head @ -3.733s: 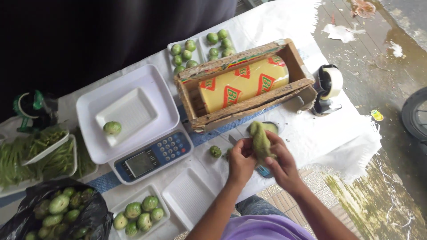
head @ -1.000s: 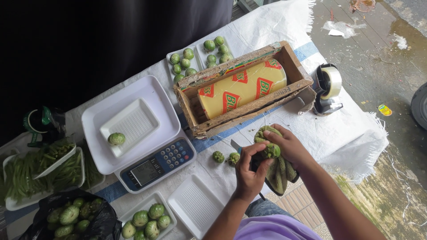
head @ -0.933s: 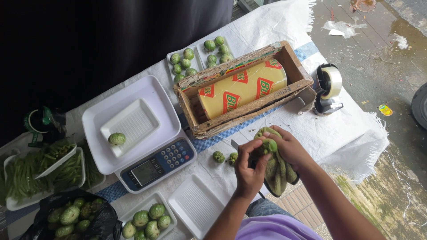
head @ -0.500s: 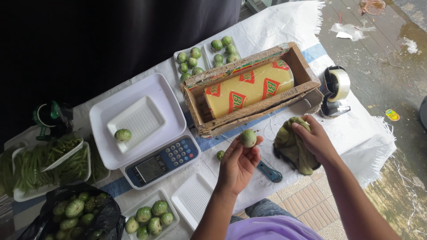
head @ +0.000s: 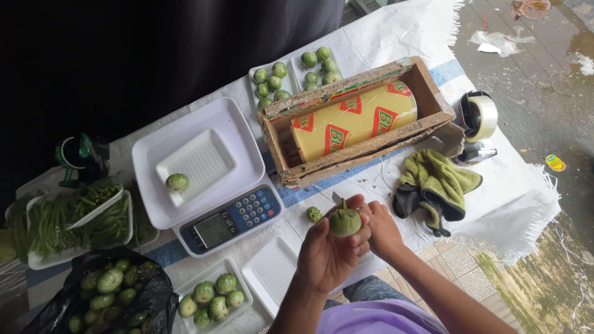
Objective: Sorting and trimming small green vegetables before placing them on trays for packaging.
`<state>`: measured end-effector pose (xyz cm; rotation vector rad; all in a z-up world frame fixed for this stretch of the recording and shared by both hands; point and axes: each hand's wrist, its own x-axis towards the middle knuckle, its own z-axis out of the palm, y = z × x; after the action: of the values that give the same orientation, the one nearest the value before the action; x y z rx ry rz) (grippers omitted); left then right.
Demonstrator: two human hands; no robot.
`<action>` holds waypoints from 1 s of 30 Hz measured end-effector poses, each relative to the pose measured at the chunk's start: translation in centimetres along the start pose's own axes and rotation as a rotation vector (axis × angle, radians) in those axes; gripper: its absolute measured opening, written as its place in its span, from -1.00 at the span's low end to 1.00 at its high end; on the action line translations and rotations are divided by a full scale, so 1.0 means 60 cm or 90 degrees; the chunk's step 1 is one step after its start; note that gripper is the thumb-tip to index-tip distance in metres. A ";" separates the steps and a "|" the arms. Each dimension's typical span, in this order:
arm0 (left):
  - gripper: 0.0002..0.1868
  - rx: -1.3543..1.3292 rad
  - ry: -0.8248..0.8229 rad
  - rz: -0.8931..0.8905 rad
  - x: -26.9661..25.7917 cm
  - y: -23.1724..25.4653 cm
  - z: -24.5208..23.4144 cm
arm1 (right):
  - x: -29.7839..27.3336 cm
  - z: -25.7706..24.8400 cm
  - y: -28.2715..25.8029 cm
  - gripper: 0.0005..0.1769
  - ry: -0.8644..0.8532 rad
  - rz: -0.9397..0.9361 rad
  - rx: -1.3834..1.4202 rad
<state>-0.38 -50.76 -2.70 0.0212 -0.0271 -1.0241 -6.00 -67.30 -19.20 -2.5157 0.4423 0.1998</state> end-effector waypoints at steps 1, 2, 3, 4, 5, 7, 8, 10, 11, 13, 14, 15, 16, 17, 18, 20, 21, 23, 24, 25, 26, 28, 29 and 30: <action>-0.30 0.000 -0.009 -0.012 -0.004 0.002 0.005 | 0.003 -0.001 -0.006 -0.68 -0.029 0.037 -0.019; -0.28 0.000 -0.018 -0.024 -0.007 0.003 0.011 | 0.006 -0.004 -0.012 -0.70 -0.057 0.076 -0.039; -0.28 -0.001 -0.018 -0.024 -0.007 0.004 0.017 | 0.005 -0.021 -0.023 -0.70 -0.057 0.076 -0.040; -0.28 -0.001 -0.026 -0.029 -0.009 0.005 0.023 | 0.004 -0.038 -0.035 -0.71 -0.075 0.124 0.003; -0.29 -0.002 -0.034 -0.034 -0.011 0.006 0.030 | 0.002 -0.055 -0.047 -0.70 -0.094 0.172 0.046; -0.30 0.020 -0.035 -0.032 -0.016 0.007 0.024 | -0.010 -0.069 -0.040 -0.66 -0.090 0.165 0.073; -0.31 0.042 -0.034 -0.028 -0.019 0.008 0.021 | -0.015 -0.075 -0.037 -0.56 -0.088 0.158 0.100; -0.31 0.033 -0.037 -0.029 -0.022 0.011 0.020 | -0.025 -0.077 -0.019 -0.52 -0.067 0.162 0.151; -0.32 0.024 -0.040 -0.033 -0.023 0.012 0.020 | -0.030 -0.078 -0.010 -0.44 -0.045 0.169 0.204; -0.32 0.037 -0.018 -0.027 -0.026 0.013 0.030 | -0.054 -0.127 -0.044 -0.60 -0.073 0.170 0.416; -0.32 0.052 0.002 -0.022 -0.026 0.014 0.035 | -0.064 -0.152 -0.060 -0.64 -0.098 0.168 0.629; -0.32 0.052 0.000 -0.020 -0.025 0.017 0.038 | -0.069 -0.164 -0.071 -0.64 -0.098 0.167 0.627; -0.34 0.132 0.033 0.000 -0.025 0.019 0.041 | -0.075 -0.174 -0.083 -0.67 -0.089 0.201 0.699; -0.36 0.212 0.066 0.021 -0.024 0.022 0.044 | -0.081 -0.183 -0.094 -0.70 -0.079 0.236 0.770; -0.36 0.209 0.069 0.021 -0.024 0.031 0.033 | -0.079 -0.166 -0.076 -0.70 -0.082 0.239 0.769; -0.42 0.863 0.168 0.200 -0.020 0.053 0.009 | -0.073 -0.132 -0.038 -0.48 -0.018 0.187 0.771; -0.42 0.863 0.168 0.200 -0.012 0.052 -0.025 | -0.073 -0.124 -0.032 -0.48 -0.018 0.188 0.771; -0.45 1.211 0.366 0.279 0.005 0.049 -0.093 | -0.073 -0.111 -0.018 -0.49 -0.012 0.216 0.734; -0.45 1.210 0.367 0.276 0.015 0.036 -0.120 | -0.073 -0.103 -0.017 -0.49 -0.013 0.219 0.734; -0.45 1.312 0.367 0.228 0.026 0.023 -0.147 | -0.073 -0.095 -0.016 -0.49 -0.017 0.237 0.715; -0.44 1.414 0.362 0.179 0.039 0.012 -0.173 | -0.069 -0.089 -0.014 -0.49 -0.019 0.253 0.695; -0.43 1.462 0.356 0.169 0.054 -0.006 -0.238 | -0.069 -0.077 -0.016 -0.47 -0.014 0.254 0.660; -0.42 1.510 0.350 0.157 0.062 -0.015 -0.270 | -0.068 -0.071 -0.017 -0.45 -0.009 0.256 0.627; -0.42 1.509 0.348 0.157 0.056 -0.012 -0.256 | -0.063 -0.051 0.004 -0.45 -0.007 0.257 0.626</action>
<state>1.28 -53.95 -18.05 2.3444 -0.7004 -0.1839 -9.50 -68.21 -15.91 -1.4509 0.8041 0.1052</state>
